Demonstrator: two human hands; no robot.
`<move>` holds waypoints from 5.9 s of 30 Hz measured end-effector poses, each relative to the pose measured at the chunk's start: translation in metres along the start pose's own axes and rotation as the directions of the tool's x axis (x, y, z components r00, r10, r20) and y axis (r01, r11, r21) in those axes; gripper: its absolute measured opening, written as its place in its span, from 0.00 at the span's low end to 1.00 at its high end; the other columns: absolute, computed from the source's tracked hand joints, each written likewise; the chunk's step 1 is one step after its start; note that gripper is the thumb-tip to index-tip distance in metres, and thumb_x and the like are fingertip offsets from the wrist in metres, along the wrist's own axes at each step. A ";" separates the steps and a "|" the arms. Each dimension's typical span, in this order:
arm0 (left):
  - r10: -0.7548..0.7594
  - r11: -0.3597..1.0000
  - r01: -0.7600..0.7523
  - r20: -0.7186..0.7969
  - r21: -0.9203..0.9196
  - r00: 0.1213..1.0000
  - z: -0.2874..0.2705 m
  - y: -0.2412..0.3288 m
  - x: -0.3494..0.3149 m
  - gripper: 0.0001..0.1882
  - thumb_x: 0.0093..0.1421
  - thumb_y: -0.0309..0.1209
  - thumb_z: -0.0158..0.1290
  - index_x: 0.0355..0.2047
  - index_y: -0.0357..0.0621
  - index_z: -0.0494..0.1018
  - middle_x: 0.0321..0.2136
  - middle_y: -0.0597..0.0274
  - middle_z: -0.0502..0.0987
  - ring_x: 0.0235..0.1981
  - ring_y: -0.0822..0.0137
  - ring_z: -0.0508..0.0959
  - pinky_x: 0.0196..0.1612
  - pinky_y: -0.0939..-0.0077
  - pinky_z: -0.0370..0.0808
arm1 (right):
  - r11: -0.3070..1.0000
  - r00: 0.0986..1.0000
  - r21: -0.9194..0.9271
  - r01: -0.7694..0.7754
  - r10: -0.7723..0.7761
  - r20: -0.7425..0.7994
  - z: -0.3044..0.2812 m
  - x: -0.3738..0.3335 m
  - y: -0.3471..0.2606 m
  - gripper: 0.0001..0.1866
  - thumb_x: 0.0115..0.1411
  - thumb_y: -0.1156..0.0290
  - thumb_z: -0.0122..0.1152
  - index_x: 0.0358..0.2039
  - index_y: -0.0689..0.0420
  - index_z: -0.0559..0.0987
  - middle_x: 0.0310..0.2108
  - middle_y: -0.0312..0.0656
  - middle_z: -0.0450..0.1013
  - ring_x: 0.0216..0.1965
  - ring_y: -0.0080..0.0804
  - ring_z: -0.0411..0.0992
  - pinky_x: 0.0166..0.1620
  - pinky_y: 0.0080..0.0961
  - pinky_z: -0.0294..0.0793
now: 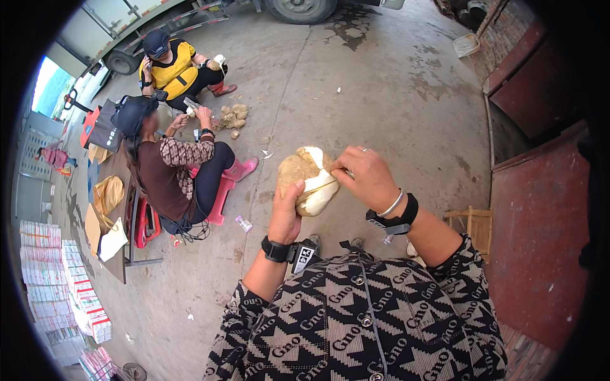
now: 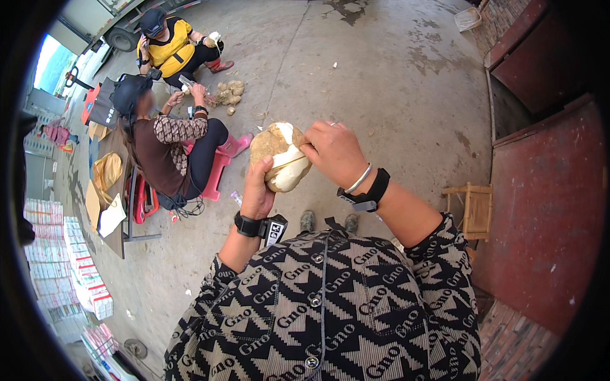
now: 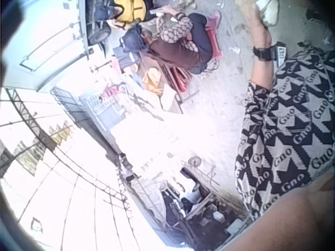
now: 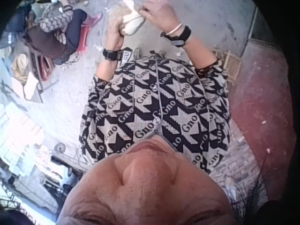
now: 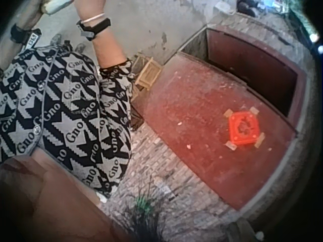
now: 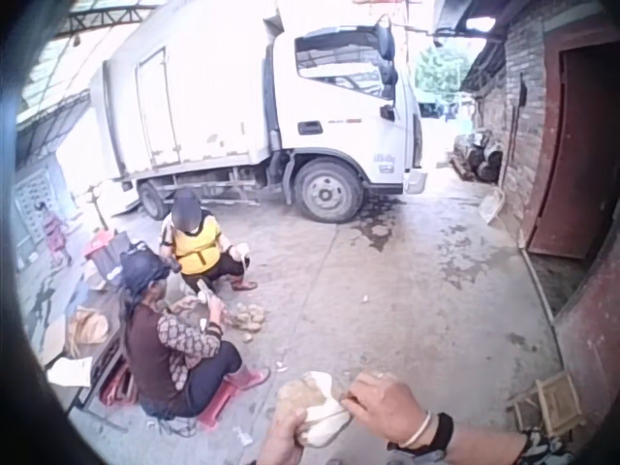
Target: The person selects a large root vegetable from a pile, retrieves a cleaver, and uses it to cut and peel the outer skin. They then continue peeling by hand, removing remaining skin and fibrous strands while others nearby also peel similar vegetables.
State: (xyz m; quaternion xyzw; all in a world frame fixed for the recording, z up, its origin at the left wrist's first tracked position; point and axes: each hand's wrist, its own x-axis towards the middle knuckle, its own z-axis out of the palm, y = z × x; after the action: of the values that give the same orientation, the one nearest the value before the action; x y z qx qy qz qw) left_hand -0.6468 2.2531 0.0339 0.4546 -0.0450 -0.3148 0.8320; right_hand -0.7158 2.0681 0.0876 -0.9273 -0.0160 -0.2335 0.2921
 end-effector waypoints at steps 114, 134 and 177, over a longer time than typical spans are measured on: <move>0.434 0.823 -0.305 -0.182 0.480 0.882 -0.046 0.017 -0.055 0.39 0.56 0.32 0.60 0.63 0.42 0.52 0.56 0.56 0.65 0.56 0.67 0.67 0.57 0.72 0.66 | 0.954 0.936 0.287 -0.089 -0.019 0.353 0.066 0.030 -0.026 0.07 0.50 0.72 0.63 0.24 0.63 0.77 0.25 0.48 0.74 0.27 0.44 0.74 0.31 0.35 0.72; 0.166 0.923 -0.235 -0.234 -0.305 0.958 -0.084 0.037 -0.095 0.31 0.60 0.42 0.51 0.59 0.37 0.60 0.54 0.53 0.70 0.53 0.60 0.73 0.56 0.66 0.70 | 0.996 0.990 0.075 -0.056 0.045 0.132 0.085 0.076 0.010 0.02 0.52 0.76 0.55 0.28 0.57 0.73 0.28 0.45 0.73 0.32 0.50 0.71 0.35 0.41 0.70; -0.158 0.987 0.158 0.026 0.017 0.987 -0.058 0.037 -0.033 0.27 0.62 0.38 0.50 0.58 0.37 0.61 0.52 0.56 0.72 0.51 0.64 0.74 0.54 0.70 0.72 | 0.860 0.897 0.511 0.002 -0.227 0.379 0.033 0.039 -0.018 0.08 0.61 0.73 0.57 0.39 0.62 0.78 0.38 0.37 0.68 0.29 0.23 0.68 0.34 0.19 0.69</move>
State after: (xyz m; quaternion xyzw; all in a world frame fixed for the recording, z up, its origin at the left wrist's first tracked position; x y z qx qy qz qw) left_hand -0.6346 2.3279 0.0363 0.4586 -0.0225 -0.3857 0.8002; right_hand -0.6700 2.0968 0.0911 -0.8457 -0.1957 -0.0305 0.4956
